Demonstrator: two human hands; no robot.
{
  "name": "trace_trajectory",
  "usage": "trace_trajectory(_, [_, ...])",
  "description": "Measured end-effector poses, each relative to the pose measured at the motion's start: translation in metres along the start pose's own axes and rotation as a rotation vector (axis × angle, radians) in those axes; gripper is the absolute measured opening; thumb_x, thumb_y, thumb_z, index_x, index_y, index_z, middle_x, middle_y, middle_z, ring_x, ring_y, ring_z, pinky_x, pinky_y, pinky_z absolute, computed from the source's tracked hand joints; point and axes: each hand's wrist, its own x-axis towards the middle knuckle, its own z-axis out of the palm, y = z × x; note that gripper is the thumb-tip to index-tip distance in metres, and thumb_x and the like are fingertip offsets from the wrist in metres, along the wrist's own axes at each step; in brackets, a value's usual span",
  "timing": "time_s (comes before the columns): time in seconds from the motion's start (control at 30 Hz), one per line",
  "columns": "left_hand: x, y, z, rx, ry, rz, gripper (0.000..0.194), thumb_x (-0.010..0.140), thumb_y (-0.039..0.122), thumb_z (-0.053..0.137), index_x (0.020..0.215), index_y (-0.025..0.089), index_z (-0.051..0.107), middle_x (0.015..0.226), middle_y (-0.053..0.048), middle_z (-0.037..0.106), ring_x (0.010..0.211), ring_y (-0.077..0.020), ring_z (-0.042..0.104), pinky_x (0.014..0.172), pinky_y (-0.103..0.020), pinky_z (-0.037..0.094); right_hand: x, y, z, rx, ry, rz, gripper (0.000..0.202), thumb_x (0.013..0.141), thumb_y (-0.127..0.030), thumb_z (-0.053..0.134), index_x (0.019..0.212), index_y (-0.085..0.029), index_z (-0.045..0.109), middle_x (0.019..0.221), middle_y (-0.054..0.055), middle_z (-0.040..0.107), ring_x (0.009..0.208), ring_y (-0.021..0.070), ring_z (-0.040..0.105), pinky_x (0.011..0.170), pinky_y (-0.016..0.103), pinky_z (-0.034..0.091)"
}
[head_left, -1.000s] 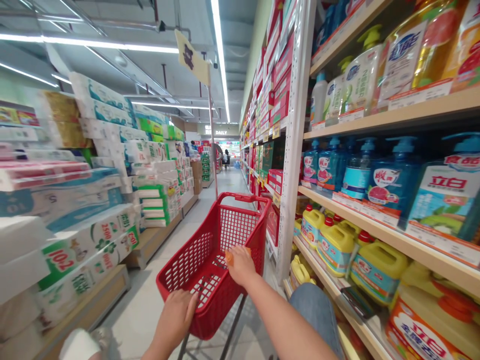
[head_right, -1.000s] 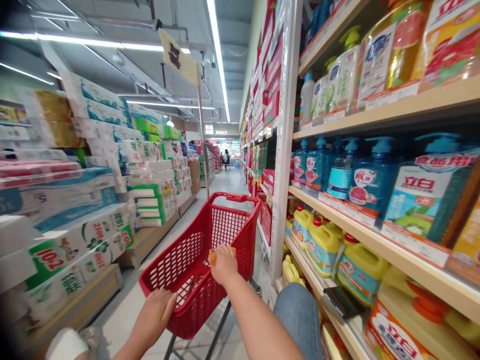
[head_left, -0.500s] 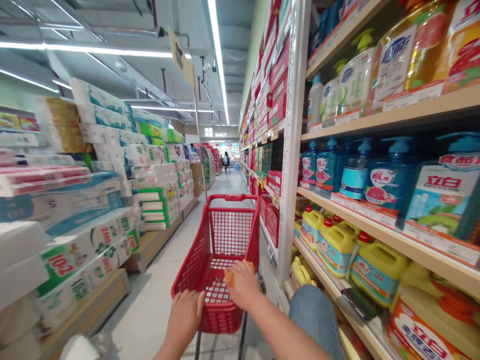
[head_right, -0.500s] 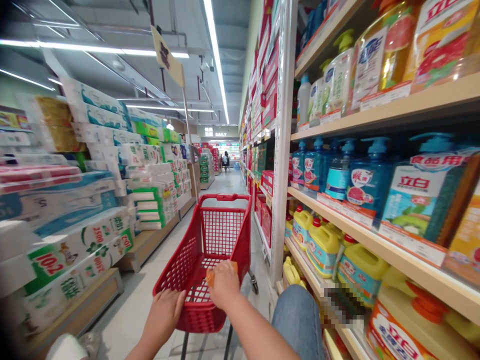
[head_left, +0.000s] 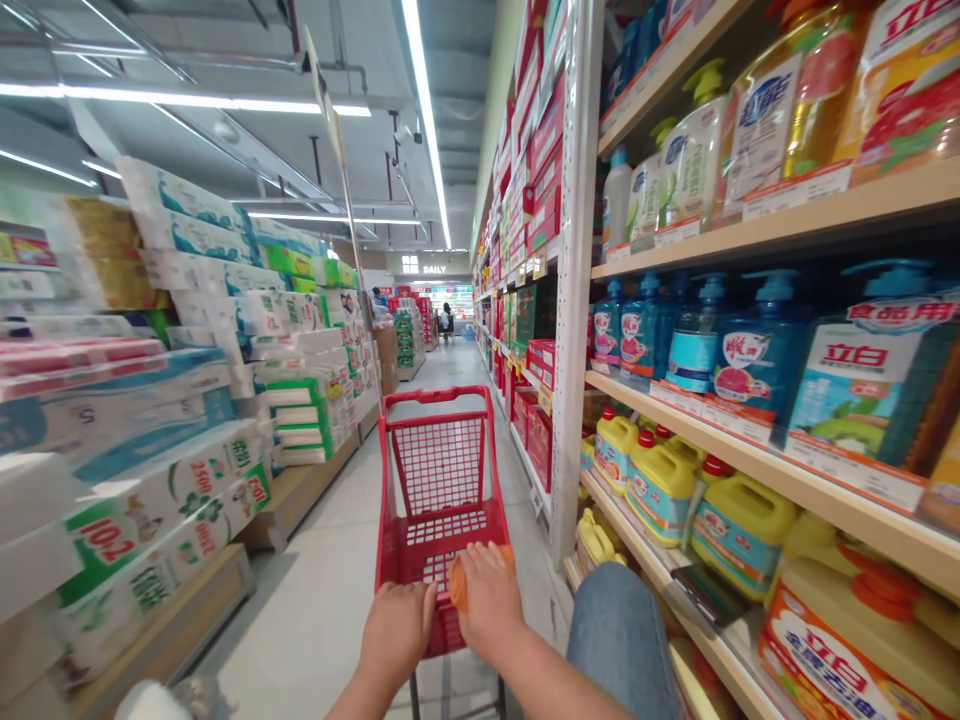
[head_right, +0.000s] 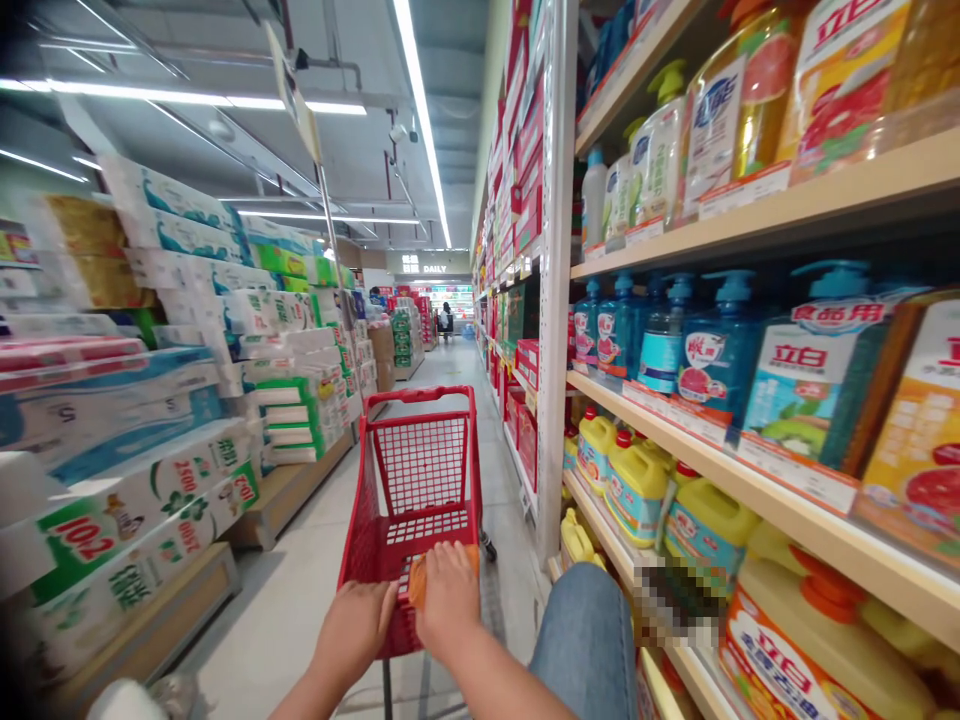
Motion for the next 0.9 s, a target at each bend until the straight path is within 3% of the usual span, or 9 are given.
trace_trajectory(0.17, [-0.002, -0.005, -0.006, -0.063, 0.101, 0.197, 0.032, 0.095, 0.029, 0.038, 0.073, 0.023, 0.061, 0.07, -0.001, 0.065, 0.076, -0.0193, 0.06, 0.095, -0.043, 0.039, 0.0, 0.021, -0.01, 0.014, 0.04, -0.025, 0.039, 0.088, -0.029, 0.049, 0.122, -0.017, 0.062, 0.126, 0.009, 0.064, 0.12, 0.0235, 0.055, 0.113, 0.041, 0.028])
trace_trajectory(0.23, [-0.003, -0.002, -0.004, -0.07, 0.16, 0.195, 0.029, 0.094, 0.027, 0.04, 0.073, 0.023, 0.059, 0.072, 0.0, 0.063, 0.079, -0.0189, 0.058, 0.101, -0.045, 0.036, 0.006, 0.032, -0.013, -0.019, 0.083, 0.019, 0.038, 0.089, -0.029, 0.047, 0.122, -0.015, 0.062, 0.127, 0.011, 0.063, 0.122, 0.0248, 0.053, 0.113, 0.043, 0.028])
trace_trajectory(0.33, [-0.003, 0.012, 0.002, -0.048, 0.209, 0.12, 0.027, 0.094, 0.026, 0.04, 0.074, 0.022, 0.057, 0.072, -0.002, 0.061, 0.079, -0.0202, 0.055, 0.098, -0.046, 0.038, 0.007, 0.034, -0.008, -0.042, 0.146, 0.062, 0.04, 0.09, -0.029, 0.048, 0.125, -0.013, 0.06, 0.131, 0.013, 0.059, 0.127, 0.0259, 0.049, 0.114, 0.045, 0.026])
trace_trajectory(0.47, [0.004, 0.012, 0.0, -0.085, 0.102, 0.203, 0.027, 0.095, 0.026, 0.038, 0.076, 0.021, 0.057, 0.074, -0.003, 0.06, 0.076, -0.02, 0.053, 0.084, -0.042, 0.043, 0.0, 0.031, -0.002, 0.005, 0.124, -0.064, 0.04, 0.091, -0.032, 0.048, 0.127, -0.016, 0.058, 0.131, 0.009, 0.06, 0.127, 0.0229, 0.049, 0.114, 0.043, 0.026])
trace_trajectory(0.53, [0.01, 0.0, -0.005, -0.113, 0.069, 0.248, 0.027, 0.095, 0.027, 0.037, 0.078, 0.022, 0.057, 0.079, -0.002, 0.062, 0.083, -0.0201, 0.054, 0.09, -0.044, 0.042, 0.001, 0.038, -0.006, 0.006, 0.105, -0.059, 0.038, 0.093, -0.034, 0.047, 0.124, -0.018, 0.06, 0.127, 0.009, 0.063, 0.124, 0.0221, 0.052, 0.113, 0.042, 0.028])
trace_trajectory(0.63, [0.016, -0.011, -0.01, -0.145, 0.09, 0.206, 0.027, 0.096, 0.028, 0.036, 0.083, 0.022, 0.059, 0.089, -0.003, 0.063, 0.104, -0.0215, 0.053, 0.105, -0.047, 0.033, 0.011, 0.05, -0.015, -0.036, 0.112, 0.057, 0.036, 0.095, -0.033, 0.043, 0.121, -0.016, 0.062, 0.122, 0.01, 0.065, 0.121, 0.0227, 0.054, 0.112, 0.042, 0.029])
trace_trajectory(0.77, [0.017, 0.008, -0.009, -0.218, 0.081, 0.116, 0.033, 0.097, 0.029, 0.031, 0.082, 0.023, 0.06, 0.092, -0.002, 0.061, 0.104, -0.0201, 0.052, 0.109, -0.049, 0.028, 0.014, 0.043, -0.01, -0.079, 0.129, 0.148, 0.037, 0.094, -0.029, 0.043, 0.12, -0.011, 0.063, 0.122, 0.012, 0.065, 0.121, 0.0245, 0.053, 0.113, 0.043, 0.026])
trace_trajectory(0.9, [0.017, 0.019, -0.012, -0.247, 0.002, 0.195, 0.033, 0.098, 0.031, 0.029, 0.086, 0.023, 0.06, 0.091, -0.001, 0.059, 0.095, -0.0179, 0.052, 0.108, -0.049, 0.03, -0.003, 0.031, -0.003, -0.02, 0.105, -0.005, 0.036, 0.094, -0.031, 0.044, 0.122, -0.016, 0.061, 0.123, 0.009, 0.065, 0.122, 0.0226, 0.052, 0.114, 0.041, 0.025])
